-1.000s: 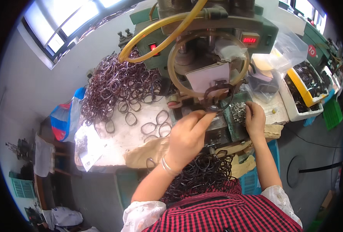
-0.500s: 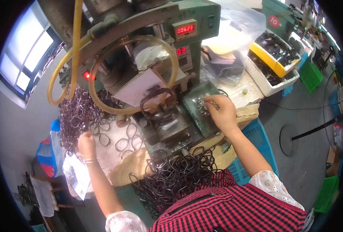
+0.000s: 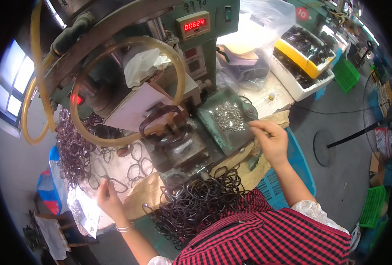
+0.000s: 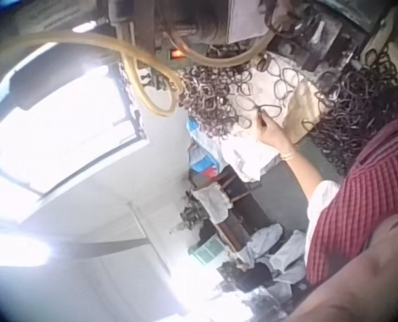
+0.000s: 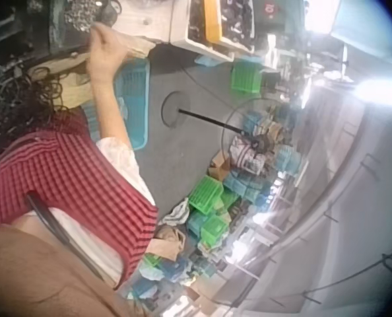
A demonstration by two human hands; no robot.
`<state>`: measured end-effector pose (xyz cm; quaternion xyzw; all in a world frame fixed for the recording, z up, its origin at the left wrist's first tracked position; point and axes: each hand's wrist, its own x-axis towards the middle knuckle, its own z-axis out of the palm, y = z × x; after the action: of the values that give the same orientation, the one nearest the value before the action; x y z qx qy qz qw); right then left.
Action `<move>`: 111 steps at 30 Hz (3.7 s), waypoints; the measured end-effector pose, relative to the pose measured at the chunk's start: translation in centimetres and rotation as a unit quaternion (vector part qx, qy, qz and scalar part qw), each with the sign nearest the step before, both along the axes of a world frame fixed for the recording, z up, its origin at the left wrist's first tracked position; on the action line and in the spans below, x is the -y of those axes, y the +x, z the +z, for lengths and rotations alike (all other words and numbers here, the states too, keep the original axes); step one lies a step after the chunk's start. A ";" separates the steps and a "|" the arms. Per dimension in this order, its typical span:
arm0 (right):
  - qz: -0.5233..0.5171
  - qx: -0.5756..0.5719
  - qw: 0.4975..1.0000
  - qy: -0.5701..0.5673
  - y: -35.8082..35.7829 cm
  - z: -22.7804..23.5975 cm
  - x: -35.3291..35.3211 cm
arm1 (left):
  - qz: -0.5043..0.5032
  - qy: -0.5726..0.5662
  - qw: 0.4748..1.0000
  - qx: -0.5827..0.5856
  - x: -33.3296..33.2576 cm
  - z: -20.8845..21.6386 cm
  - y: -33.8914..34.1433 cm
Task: The person repeatedly picks up small metal rings and beads, places them into a press machine, and removes the assembled hair accessories. The person handles the components one at a time and deposits the finished items into a pile on the table.
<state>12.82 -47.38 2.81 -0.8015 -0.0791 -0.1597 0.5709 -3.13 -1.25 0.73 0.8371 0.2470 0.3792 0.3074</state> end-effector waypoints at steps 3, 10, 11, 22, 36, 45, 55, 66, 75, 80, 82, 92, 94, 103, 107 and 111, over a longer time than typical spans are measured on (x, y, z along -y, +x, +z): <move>0.160 0.063 0.985 -0.004 0.5 4.0 -4.9 | -0.039 -0.123 0.989 0.069 2.5 1.8 2.0; 0.194 0.011 0.973 0.124 2.0 4.5 -12.8 | -0.075 -0.234 0.956 0.163 6.5 -1.4 6.5; 0.226 -0.035 0.948 0.223 1.5 4.5 -13.0 | -0.056 -0.200 0.967 0.150 6.3 -1.8 6.2; 0.263 -0.180 0.872 0.371 0.2 6.6 -14.0 | -0.069 -0.085 0.940 0.324 13.0 8.2 6.2; -0.018 0.136 0.941 -0.310 6.7 -3.5 -5.3 | -0.308 0.267 0.900 0.156 17.7 10.0 9.3; -0.018 0.143 0.959 -0.245 7.6 -2.2 -6.4 | -0.298 0.257 0.904 0.164 17.5 9.8 9.6; -0.027 0.018 0.996 -0.077 3.5 -1.6 -3.2 | 0.011 0.237 0.964 0.118 7.7 7.9 4.8; 0.000 0.017 0.999 -0.040 4.3 -0.7 -4.3 | 0.066 0.152 0.956 -0.241 -16.8 -7.9 12.4; 0.081 0.072 0.993 -0.038 0.6 3.2 -3.0 | -0.093 -0.026 0.995 -0.039 -5.0 -0.3 4.8; 0.201 0.134 0.970 0.017 2.2 6.5 -10.3 | -0.154 -0.366 0.917 0.029 -0.2 2.9 6.3; 0.191 0.063 0.974 0.107 2.7 4.2 -12.1 | -0.149 -0.319 0.935 0.030 2.8 3.2 7.5; 0.280 -0.131 0.901 0.303 1.1 5.2 -13.4 | -0.120 -0.211 0.958 0.150 8.6 5.1 7.6; 0.293 -0.136 0.894 0.312 0.7 6.2 -13.7 | -0.091 -0.161 0.959 0.214 10.3 7.2 7.0; 0.206 0.132 0.968 -0.060 2.8 4.9 -9.9 | -0.272 0.281 0.912 0.124 16.0 11.6 5.3; -0.001 0.106 0.933 -0.345 6.0 -1.4 -5.7 | -0.311 0.250 0.907 0.136 17.6 10.1 8.8; 0.007 0.170 0.946 -0.274 7.0 -3.5 -4.7 | -0.328 0.256 0.901 0.125 17.4 10.2 9.6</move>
<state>19.85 -42.70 -0.71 -0.8873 -0.2212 -0.2622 0.3083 6.48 -18.65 10.95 0.8661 -0.1873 0.4088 0.2183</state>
